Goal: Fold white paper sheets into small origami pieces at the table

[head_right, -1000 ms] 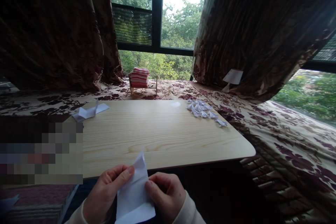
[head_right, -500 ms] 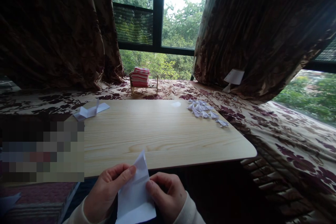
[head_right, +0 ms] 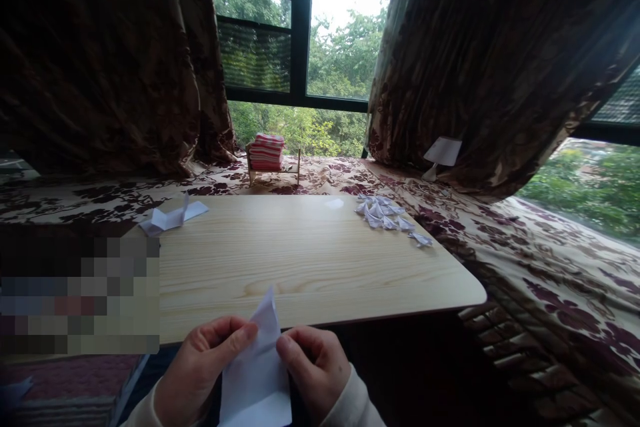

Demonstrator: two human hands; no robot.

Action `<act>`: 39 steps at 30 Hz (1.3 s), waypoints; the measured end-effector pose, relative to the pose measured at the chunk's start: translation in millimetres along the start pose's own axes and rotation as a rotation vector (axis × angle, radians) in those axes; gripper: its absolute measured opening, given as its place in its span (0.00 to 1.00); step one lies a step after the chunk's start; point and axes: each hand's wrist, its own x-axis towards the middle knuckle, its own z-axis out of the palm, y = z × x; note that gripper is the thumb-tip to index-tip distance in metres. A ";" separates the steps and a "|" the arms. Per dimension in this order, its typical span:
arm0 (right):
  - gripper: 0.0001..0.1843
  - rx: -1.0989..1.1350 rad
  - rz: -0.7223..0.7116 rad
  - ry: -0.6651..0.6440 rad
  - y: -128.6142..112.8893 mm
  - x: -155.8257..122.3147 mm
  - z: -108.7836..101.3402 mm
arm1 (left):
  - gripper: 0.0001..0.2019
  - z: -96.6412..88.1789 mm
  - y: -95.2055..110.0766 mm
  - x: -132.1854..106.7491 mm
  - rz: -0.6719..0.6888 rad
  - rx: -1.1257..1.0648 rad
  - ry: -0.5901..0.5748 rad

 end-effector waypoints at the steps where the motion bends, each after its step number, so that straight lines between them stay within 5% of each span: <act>1: 0.22 0.007 -0.013 0.008 0.0 2.3 1.2 | 0.14 0.0 0.3 0.1 0.004 0.004 0.003; 12: 0.21 0.102 -0.037 -0.029 1.1 11.0 7.1 | 0.14 -1.1 0.3 1.4 0.014 0.037 -0.002; 20: 0.21 0.112 -0.034 0.011 -1.0 10.5 7.2 | 0.17 -5.0 -1.7 -0.2 -0.026 0.147 -0.179; 39: 0.20 0.081 -0.029 0.016 -1.1 10.9 6.9 | 0.17 -7.5 -4.2 2.8 -0.017 0.152 -0.159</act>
